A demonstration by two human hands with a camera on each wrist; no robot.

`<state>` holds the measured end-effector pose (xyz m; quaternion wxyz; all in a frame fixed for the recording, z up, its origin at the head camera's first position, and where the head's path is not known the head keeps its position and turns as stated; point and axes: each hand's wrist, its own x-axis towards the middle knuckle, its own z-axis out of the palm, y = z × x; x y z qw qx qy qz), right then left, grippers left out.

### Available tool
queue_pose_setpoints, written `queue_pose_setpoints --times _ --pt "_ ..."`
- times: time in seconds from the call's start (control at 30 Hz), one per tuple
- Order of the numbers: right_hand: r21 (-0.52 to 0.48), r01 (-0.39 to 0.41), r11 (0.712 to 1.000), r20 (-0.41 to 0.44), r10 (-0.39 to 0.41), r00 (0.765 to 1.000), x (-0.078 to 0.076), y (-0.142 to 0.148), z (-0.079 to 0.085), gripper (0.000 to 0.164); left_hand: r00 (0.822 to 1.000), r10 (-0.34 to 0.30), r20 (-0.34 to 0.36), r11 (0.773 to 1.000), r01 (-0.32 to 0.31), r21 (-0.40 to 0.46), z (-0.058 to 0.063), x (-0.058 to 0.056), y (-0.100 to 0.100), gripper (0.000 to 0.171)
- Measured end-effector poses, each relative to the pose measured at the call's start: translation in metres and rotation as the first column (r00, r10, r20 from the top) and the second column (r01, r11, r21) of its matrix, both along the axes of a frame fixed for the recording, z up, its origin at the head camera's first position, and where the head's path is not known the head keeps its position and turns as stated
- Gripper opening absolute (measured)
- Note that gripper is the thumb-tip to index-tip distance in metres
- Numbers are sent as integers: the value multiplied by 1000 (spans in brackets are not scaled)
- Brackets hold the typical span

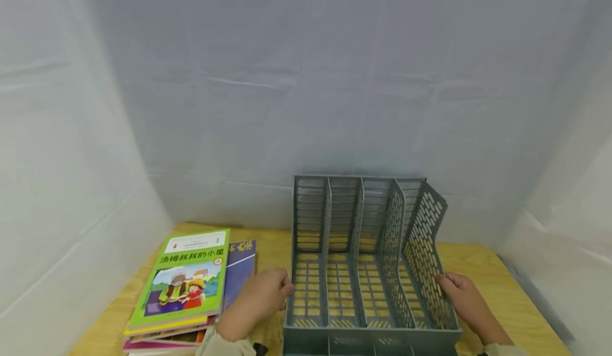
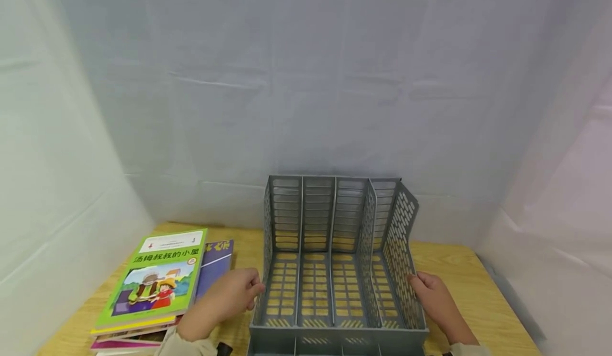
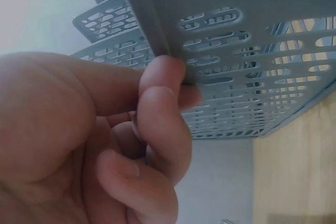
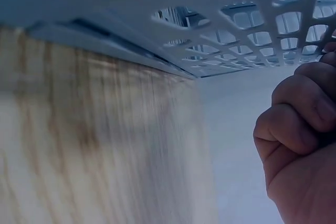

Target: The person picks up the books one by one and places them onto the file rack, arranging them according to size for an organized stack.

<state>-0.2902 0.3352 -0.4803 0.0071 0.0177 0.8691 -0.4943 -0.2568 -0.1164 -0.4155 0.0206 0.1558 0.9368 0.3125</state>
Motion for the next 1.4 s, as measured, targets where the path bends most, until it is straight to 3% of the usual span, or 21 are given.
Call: queue_pose_setpoints --times 0.17,0.3,0.53,0.8,1.1,1.27,1.4 --pt "56 14 998 -17 -14 1000 4 2 0 49 1000 -17 -15 1000 17 -26 1 3 1 30" --pt "0 28 1000 5 -28 1000 5 2 -1 51 998 -37 -51 999 36 -32 1 4 0 31" --pt "-67 53 996 59 -49 997 10 -1 -3 50 990 -71 -122 990 55 -133 0 4 1 34" --pt "-57 18 998 15 -17 1000 9 -2 4 49 991 -79 -106 989 64 -131 3 4 2 27" --pt "-15 -28 1000 40 28 999 7 -1 6 50 991 -84 -106 989 69 -131 1 3 -2 26" --pt "23 -34 999 34 34 999 7 -1 6 51 996 -71 -48 991 65 -117 12 8 -8 25" --pt "32 -47 998 35 46 998 6 1 6 53 997 -43 -70 996 38 -79 25 13 -14 20"
